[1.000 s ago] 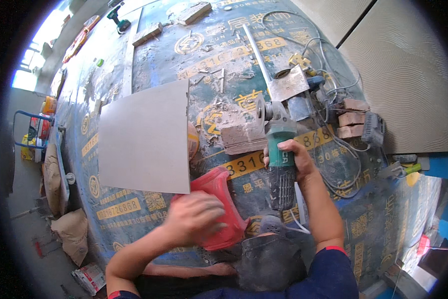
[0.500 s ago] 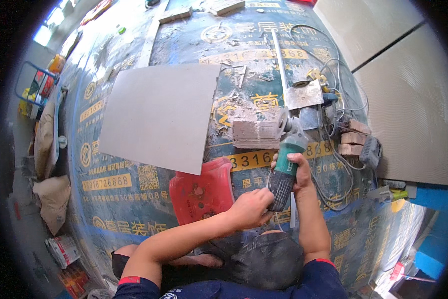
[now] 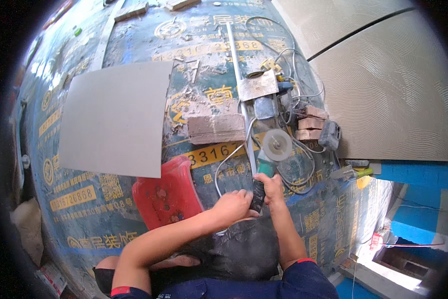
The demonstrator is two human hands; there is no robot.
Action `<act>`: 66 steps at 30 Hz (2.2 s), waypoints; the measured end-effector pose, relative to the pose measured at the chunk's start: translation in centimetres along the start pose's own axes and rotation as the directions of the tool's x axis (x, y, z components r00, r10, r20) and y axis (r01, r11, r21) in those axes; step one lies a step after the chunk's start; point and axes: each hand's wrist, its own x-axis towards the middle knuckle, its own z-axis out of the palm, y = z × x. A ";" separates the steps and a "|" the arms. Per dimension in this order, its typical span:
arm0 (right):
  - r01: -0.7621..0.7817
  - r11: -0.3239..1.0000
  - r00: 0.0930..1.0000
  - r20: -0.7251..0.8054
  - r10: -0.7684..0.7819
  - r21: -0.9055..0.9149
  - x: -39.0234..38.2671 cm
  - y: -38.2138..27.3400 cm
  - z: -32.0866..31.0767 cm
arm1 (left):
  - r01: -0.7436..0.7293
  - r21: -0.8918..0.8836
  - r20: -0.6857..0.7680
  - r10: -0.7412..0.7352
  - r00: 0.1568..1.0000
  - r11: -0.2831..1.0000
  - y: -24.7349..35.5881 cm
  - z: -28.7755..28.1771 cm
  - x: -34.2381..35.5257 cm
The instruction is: The person cuts a ceramic tile with an angle grinder, then carries it to a wall niche. They apply adhesive to the tile back with a notched trowel, press the tile into the niche, and tap it with a rubber mallet to secure it.
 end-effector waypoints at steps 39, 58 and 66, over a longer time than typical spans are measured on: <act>0.074 0.483 0.951 -0.083 -0.296 -0.873 11.3 7.1 -16.6 | -0.103 0.399 -0.125 0.166 0.978 0.911 -4.2 -22.4 -12.9; 0.406 0.536 0.814 0.026 -0.581 -0.740 4.3 -4.6 -7.3 | -0.122 -0.941 -0.327 -0.761 0.561 0.315 -17.9 -19.2 -29.2; 0.965 0.147 0.261 0.777 -0.573 -0.216 -0.4 -24.9 26.4 | -0.174 -0.921 -0.387 -0.861 0.331 0.348 -17.0 -17.8 -23.8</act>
